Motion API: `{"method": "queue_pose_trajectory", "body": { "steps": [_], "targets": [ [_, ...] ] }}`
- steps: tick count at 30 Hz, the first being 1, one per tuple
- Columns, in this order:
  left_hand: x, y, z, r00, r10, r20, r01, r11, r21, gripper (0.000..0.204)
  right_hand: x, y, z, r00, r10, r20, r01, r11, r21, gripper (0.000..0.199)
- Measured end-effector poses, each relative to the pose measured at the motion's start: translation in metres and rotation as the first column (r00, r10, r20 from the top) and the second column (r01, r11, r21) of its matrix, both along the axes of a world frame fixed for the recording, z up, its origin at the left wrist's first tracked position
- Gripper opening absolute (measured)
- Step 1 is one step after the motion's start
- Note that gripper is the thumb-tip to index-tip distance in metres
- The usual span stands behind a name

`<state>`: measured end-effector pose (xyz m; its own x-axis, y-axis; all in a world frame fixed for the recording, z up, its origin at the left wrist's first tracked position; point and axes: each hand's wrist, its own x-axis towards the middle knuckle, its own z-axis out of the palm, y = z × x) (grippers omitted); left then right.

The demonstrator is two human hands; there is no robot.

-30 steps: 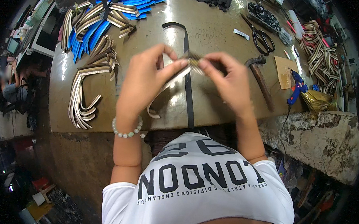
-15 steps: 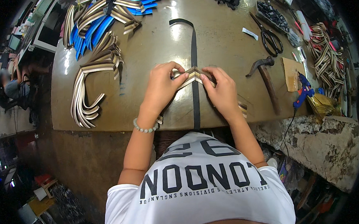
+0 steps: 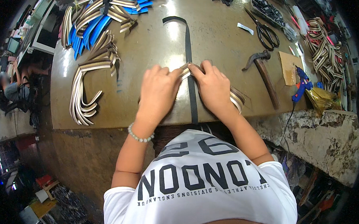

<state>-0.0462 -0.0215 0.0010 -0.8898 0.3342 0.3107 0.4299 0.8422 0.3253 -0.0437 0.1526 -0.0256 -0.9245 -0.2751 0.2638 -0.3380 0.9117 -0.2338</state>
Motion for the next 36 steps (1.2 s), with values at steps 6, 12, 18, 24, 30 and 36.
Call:
{"method": "queue_pose_trajectory", "body": {
  "steps": [6,12,18,24,30,36],
  "targets": [
    [0.005,0.023,-0.026,0.993,0.076,0.09,-0.097,0.962,0.253,0.02,0.006,0.04,0.026,0.993,0.119,0.012,-0.119,0.976,0.18,0.038],
    [0.002,0.014,-0.026,0.974,0.063,0.217,-0.132,0.94,0.315,0.018,0.041,0.251,0.01,0.454,-0.882,-0.124,0.67,0.43,-0.605,0.046],
    [-0.002,0.014,-0.024,0.969,0.08,0.234,-0.169,0.906,0.388,0.018,0.016,0.332,-0.023,0.556,-0.815,-0.163,0.707,0.566,-0.424,0.061],
    [-0.003,0.012,-0.027,0.958,0.064,0.278,-0.191,0.867,0.459,0.018,-0.02,0.165,0.054,0.94,-0.268,0.213,0.342,0.698,-0.629,0.051],
    [-0.003,0.012,-0.028,0.951,0.068,0.301,-0.212,0.853,0.476,0.016,-0.044,0.074,0.063,0.94,0.182,0.287,-0.041,0.9,-0.434,0.048],
    [-0.003,0.013,-0.03,0.956,0.073,0.284,-0.204,0.862,0.464,0.013,-0.054,0.07,0.064,0.934,0.178,0.309,-0.041,0.914,-0.403,0.046]
  ]
}}
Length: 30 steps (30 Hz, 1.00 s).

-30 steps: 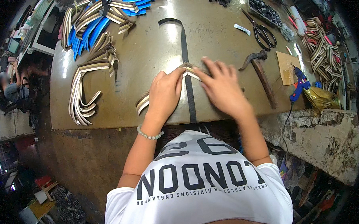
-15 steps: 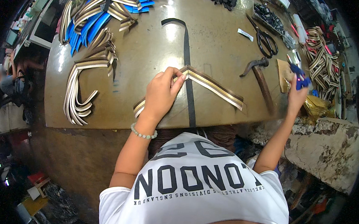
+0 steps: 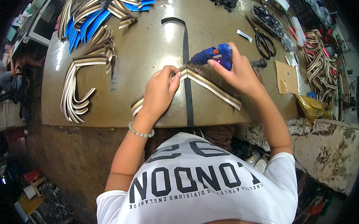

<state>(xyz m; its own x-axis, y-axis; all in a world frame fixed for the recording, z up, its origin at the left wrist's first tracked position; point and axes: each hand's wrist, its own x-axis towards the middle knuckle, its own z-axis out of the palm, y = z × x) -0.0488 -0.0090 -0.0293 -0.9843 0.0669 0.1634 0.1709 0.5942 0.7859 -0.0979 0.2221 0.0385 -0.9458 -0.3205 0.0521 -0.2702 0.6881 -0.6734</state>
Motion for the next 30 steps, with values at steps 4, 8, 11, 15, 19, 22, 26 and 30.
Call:
{"method": "queue_pose_trajectory", "body": {
  "steps": [4,8,11,15,19,22,26,30],
  "targets": [
    [0.0,0.001,-0.001,1.0,0.004,0.003,-0.004,0.999,-0.039,0.013,0.009,0.0,-0.002,1.0,0.026,-0.014,-0.026,1.0,-0.01,0.046],
    [0.0,0.003,-0.001,0.999,0.013,-0.038,-0.016,0.997,-0.079,0.013,0.024,0.004,-0.002,0.999,0.044,0.009,-0.044,0.999,0.013,0.047],
    [0.0,0.004,-0.002,0.999,0.012,-0.052,-0.017,0.995,-0.097,0.013,0.034,0.004,0.0,0.998,0.05,0.036,-0.051,0.999,0.011,0.045],
    [0.001,0.003,-0.002,0.998,0.006,-0.055,-0.012,0.994,-0.107,0.014,0.046,0.006,0.008,0.974,0.149,0.17,-0.148,0.989,-0.018,0.045],
    [0.0,0.003,-0.001,1.0,0.02,-0.024,-0.021,0.998,-0.061,0.016,0.054,0.042,0.007,0.985,0.126,0.119,-0.108,0.983,-0.147,0.043],
    [0.0,0.003,0.001,0.999,0.035,-0.01,-0.035,0.999,-0.01,0.018,0.056,0.105,-0.008,0.793,-0.607,0.051,0.588,0.742,-0.321,0.04],
    [0.001,0.003,0.005,0.996,0.087,0.014,-0.088,0.993,0.075,0.014,0.062,0.179,-0.04,0.346,-0.868,-0.357,0.866,0.442,-0.235,0.053],
    [-0.002,-0.004,0.014,0.968,0.248,-0.021,-0.225,0.909,0.35,0.008,0.108,0.199,-0.006,0.343,-0.918,-0.198,0.835,0.202,0.512,0.061]
  ]
}}
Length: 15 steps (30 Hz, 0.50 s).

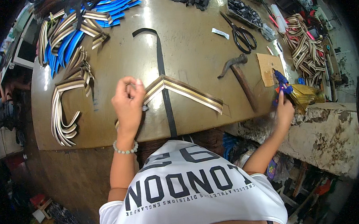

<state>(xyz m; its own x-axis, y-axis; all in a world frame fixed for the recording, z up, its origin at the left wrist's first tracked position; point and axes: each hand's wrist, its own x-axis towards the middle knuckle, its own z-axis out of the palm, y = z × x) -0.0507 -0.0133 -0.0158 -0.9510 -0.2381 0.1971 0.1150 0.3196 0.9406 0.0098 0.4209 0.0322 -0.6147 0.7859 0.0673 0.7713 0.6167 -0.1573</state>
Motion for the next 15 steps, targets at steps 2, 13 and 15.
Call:
{"method": "queue_pose_trajectory", "body": {
  "steps": [2,13,15],
  "targets": [
    [-0.001,-0.007,0.007,0.999,0.031,-0.027,-0.026,0.982,0.19,0.007,0.007,-0.004,0.027,0.997,0.045,0.068,-0.04,0.996,-0.079,0.059],
    [0.054,-0.108,0.058,0.941,0.279,-0.193,-0.182,0.895,0.407,0.017,-0.293,0.037,-0.03,0.685,0.629,-0.367,-0.64,0.761,0.11,0.035],
    [0.07,-0.127,0.058,0.9,0.41,-0.148,-0.343,0.876,0.338,0.018,-0.326,0.037,-0.035,0.581,0.752,-0.312,-0.721,0.653,0.23,0.041]
  ]
}}
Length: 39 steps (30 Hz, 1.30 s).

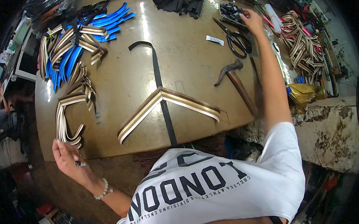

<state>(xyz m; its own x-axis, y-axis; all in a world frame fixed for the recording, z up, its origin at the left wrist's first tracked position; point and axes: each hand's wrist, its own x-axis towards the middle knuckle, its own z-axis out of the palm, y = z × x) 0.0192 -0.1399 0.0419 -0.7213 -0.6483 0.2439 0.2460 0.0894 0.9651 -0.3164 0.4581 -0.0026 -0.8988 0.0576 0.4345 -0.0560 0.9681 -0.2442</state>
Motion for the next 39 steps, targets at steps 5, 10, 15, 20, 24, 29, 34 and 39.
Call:
{"method": "queue_pose_trajectory", "body": {
  "steps": [5,10,15,20,24,29,34,39],
  "targets": [
    [0.028,-0.033,-0.009,0.98,0.177,0.087,-0.169,0.981,-0.098,0.019,-0.047,-0.012,-0.003,0.973,0.216,0.087,-0.233,0.912,0.338,0.051],
    [0.044,-0.06,-0.018,0.949,0.262,0.177,-0.249,0.964,-0.09,0.019,-0.064,0.004,0.005,0.957,0.13,0.261,-0.212,0.926,0.313,0.04],
    [0.046,-0.081,-0.031,0.985,0.147,-0.086,-0.103,0.916,0.387,0.026,-0.057,0.03,0.015,0.99,0.108,0.088,-0.112,0.993,0.032,0.033],
    [0.039,-0.077,-0.043,0.902,-0.11,-0.418,0.422,0.438,0.794,0.025,-0.054,0.05,0.017,0.997,0.034,0.074,-0.023,0.989,-0.147,0.038],
    [0.034,-0.061,-0.045,0.816,-0.061,-0.575,0.567,-0.106,0.817,0.027,-0.038,0.047,0.029,0.992,0.112,-0.058,-0.126,0.892,-0.435,0.041],
    [0.022,-0.024,-0.034,0.776,-0.264,-0.572,0.606,0.065,0.793,0.023,0.032,-0.013,0.054,0.962,0.255,-0.096,-0.27,0.853,-0.447,0.04],
    [-0.01,0.051,-0.021,0.826,-0.519,0.218,0.444,0.839,0.316,0.017,0.116,-0.117,0.02,0.802,0.597,-0.024,-0.589,0.782,-0.204,0.02],
    [-0.046,0.12,-0.033,0.843,-0.299,0.448,0.529,0.613,-0.586,0.015,0.142,-0.152,0.013,0.78,0.625,0.015,-0.618,0.774,-0.137,0.025]
  ]
}}
